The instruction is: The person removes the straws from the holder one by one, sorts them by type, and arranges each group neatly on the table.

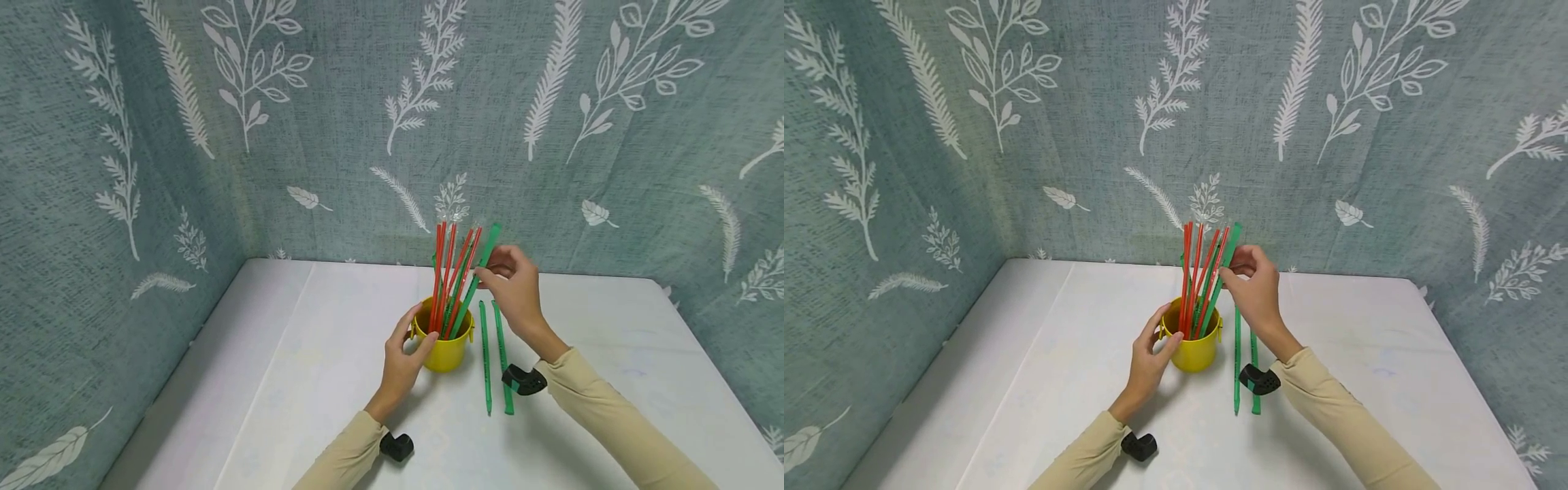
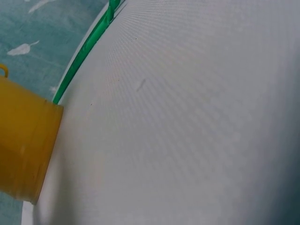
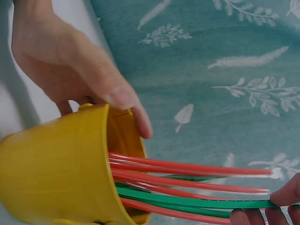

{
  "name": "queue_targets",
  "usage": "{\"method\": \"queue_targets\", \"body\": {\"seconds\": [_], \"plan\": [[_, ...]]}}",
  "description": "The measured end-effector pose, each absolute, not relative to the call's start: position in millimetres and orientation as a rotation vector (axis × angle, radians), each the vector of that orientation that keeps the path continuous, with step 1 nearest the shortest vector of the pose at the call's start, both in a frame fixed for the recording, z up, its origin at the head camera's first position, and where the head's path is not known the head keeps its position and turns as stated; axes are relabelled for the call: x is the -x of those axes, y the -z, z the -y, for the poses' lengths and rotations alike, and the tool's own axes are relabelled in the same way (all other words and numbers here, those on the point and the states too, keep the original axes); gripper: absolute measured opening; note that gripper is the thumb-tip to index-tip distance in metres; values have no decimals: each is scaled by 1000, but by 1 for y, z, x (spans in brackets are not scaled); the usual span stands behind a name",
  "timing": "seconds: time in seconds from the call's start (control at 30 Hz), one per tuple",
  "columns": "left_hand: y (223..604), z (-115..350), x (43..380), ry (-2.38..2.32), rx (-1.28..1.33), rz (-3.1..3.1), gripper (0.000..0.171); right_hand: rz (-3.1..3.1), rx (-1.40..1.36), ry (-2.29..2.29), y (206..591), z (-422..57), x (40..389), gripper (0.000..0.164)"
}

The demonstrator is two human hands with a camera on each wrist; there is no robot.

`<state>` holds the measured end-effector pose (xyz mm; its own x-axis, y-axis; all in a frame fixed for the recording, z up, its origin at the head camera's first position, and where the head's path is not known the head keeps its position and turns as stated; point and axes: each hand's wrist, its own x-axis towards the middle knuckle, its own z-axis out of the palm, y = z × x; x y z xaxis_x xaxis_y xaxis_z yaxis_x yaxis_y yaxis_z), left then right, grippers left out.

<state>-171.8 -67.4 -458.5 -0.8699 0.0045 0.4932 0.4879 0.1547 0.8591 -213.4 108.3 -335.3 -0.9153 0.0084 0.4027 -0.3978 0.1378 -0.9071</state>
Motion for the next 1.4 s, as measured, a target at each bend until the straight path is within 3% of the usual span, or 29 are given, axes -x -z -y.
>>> {"method": "queue_targets", "body": {"seconds": [1.4], "plan": [[458,65,171,1750,482,2043,49,1874,-435,-1832,305,-147,217,24]]}}
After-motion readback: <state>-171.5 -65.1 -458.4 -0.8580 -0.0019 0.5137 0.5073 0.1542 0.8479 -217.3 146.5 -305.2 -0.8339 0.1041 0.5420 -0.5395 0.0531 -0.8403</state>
